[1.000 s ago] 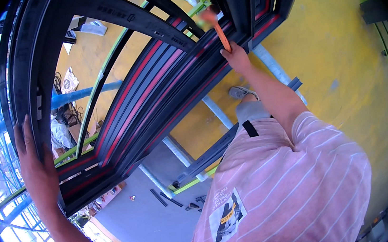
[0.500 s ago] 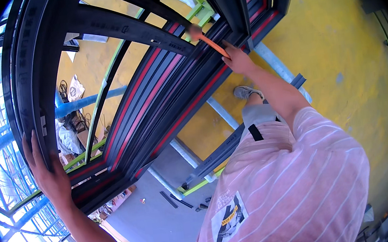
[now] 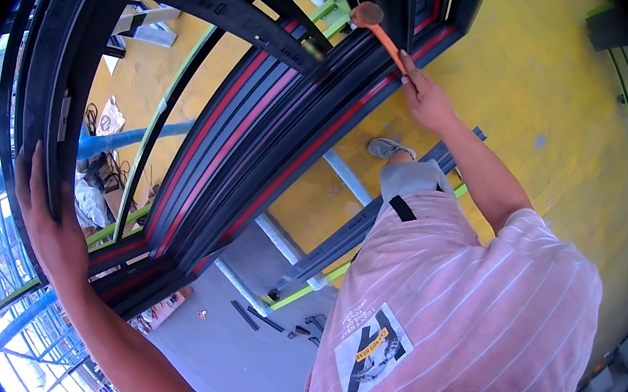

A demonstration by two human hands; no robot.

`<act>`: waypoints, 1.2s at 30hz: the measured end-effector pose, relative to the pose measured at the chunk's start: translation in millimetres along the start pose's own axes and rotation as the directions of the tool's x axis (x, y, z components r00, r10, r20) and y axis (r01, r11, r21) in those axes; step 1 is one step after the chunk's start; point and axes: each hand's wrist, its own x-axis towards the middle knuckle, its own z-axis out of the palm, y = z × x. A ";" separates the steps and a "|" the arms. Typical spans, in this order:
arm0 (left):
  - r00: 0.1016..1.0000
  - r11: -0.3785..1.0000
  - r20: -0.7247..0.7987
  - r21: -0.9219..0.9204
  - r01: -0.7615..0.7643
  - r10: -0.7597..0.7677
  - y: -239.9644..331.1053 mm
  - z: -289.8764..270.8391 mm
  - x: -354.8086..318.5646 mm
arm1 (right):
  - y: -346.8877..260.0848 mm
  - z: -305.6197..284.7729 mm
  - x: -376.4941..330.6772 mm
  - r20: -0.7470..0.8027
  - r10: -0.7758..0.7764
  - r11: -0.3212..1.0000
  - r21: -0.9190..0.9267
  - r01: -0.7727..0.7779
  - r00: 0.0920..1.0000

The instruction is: The person assembles a metal window frame by placing long structural segments into the main frame and securing them with a hammer.

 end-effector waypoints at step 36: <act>0.997 0.998 0.072 0.053 0.038 -0.042 9.2 -6.4 22.3 | 51.8 159.7 -20.5 0.327 0.563 0.469 0.630 -0.619 0.759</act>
